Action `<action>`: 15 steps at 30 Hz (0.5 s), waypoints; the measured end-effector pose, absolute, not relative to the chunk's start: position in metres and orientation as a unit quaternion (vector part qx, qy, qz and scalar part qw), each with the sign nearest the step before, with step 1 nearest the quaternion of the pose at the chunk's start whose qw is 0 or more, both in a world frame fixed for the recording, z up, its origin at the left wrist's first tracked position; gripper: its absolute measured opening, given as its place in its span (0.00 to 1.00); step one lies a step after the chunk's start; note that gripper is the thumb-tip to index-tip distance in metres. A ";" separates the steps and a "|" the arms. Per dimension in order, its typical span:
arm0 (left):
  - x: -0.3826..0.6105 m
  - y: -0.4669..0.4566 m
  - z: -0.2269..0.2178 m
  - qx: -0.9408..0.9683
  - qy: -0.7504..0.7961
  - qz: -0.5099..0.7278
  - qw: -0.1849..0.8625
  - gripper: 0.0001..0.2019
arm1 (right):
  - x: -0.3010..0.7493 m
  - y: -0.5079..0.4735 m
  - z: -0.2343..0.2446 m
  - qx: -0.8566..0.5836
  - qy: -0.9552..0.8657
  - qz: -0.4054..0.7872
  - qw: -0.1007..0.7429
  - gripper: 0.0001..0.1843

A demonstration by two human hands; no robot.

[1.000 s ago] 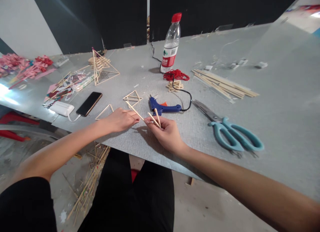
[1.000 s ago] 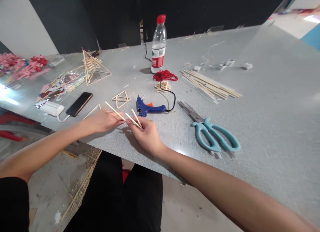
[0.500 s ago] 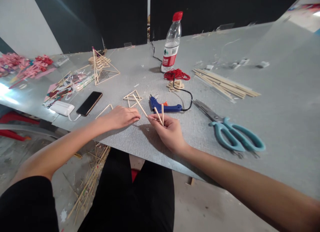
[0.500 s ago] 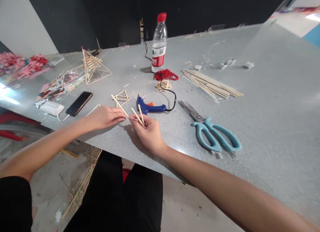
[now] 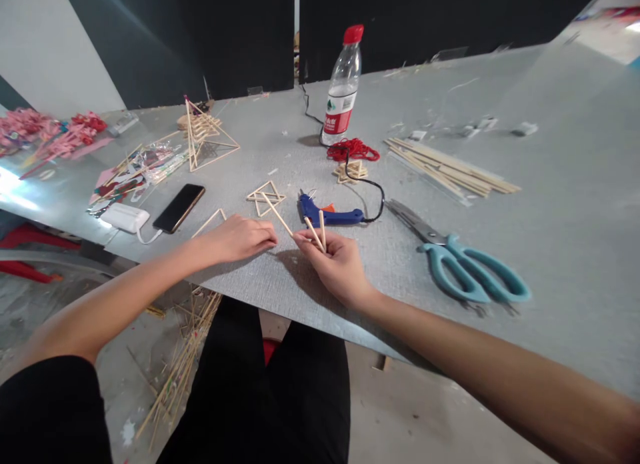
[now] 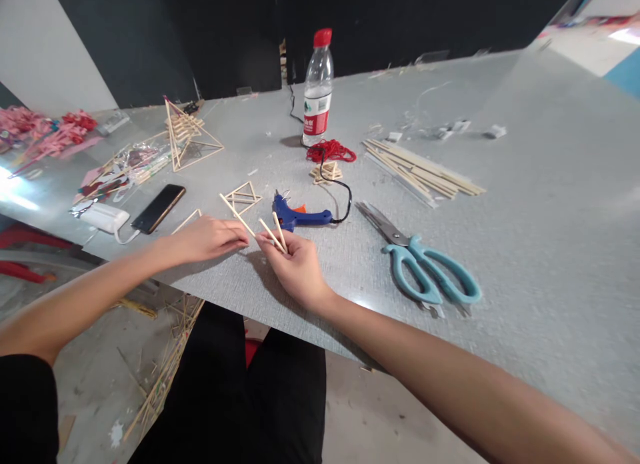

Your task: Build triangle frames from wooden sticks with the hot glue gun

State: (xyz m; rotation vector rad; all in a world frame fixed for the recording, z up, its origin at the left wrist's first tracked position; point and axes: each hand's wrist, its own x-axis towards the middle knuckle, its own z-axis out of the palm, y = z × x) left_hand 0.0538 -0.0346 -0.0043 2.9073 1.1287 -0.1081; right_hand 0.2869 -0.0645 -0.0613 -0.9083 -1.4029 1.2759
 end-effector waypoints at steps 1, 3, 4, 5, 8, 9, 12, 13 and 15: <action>0.053 -0.037 -0.004 0.932 0.361 -0.033 0.008 0.13 | 0.287 -0.064 -0.061 -0.375 -0.580 0.526 0.496 0.20; 0.052 -0.040 -0.004 0.932 0.360 -0.029 0.001 0.13 | 0.286 -0.064 -0.061 -0.377 -0.581 0.525 0.495 0.20; 0.051 -0.040 -0.005 0.933 0.359 -0.027 -0.003 0.13 | 0.286 -0.064 -0.061 -0.377 -0.582 0.525 0.494 0.20; 0.051 -0.041 -0.006 0.934 0.357 -0.026 -0.007 0.13 | 0.286 -0.064 -0.061 -0.378 -0.583 0.524 0.493 0.20; 0.050 -0.039 -0.008 0.939 0.342 -0.026 -0.017 0.13 | 0.287 -0.065 -0.062 -0.379 -0.584 0.524 0.491 0.20; 0.049 -0.038 -0.008 0.942 0.335 -0.027 -0.019 0.13 | 0.287 -0.065 -0.062 -0.379 -0.584 0.524 0.490 0.20; 0.046 -0.036 -0.007 0.949 0.314 -0.035 -0.026 0.14 | 0.287 -0.065 -0.062 -0.377 -0.585 0.525 0.489 0.20; 0.045 -0.036 -0.006 0.951 0.307 -0.037 -0.027 0.14 | 0.287 -0.065 -0.061 -0.377 -0.585 0.525 0.489 0.20; 0.044 -0.037 -0.004 0.954 0.297 -0.040 -0.030 0.14 | 0.287 -0.065 -0.061 -0.376 -0.587 0.525 0.489 0.19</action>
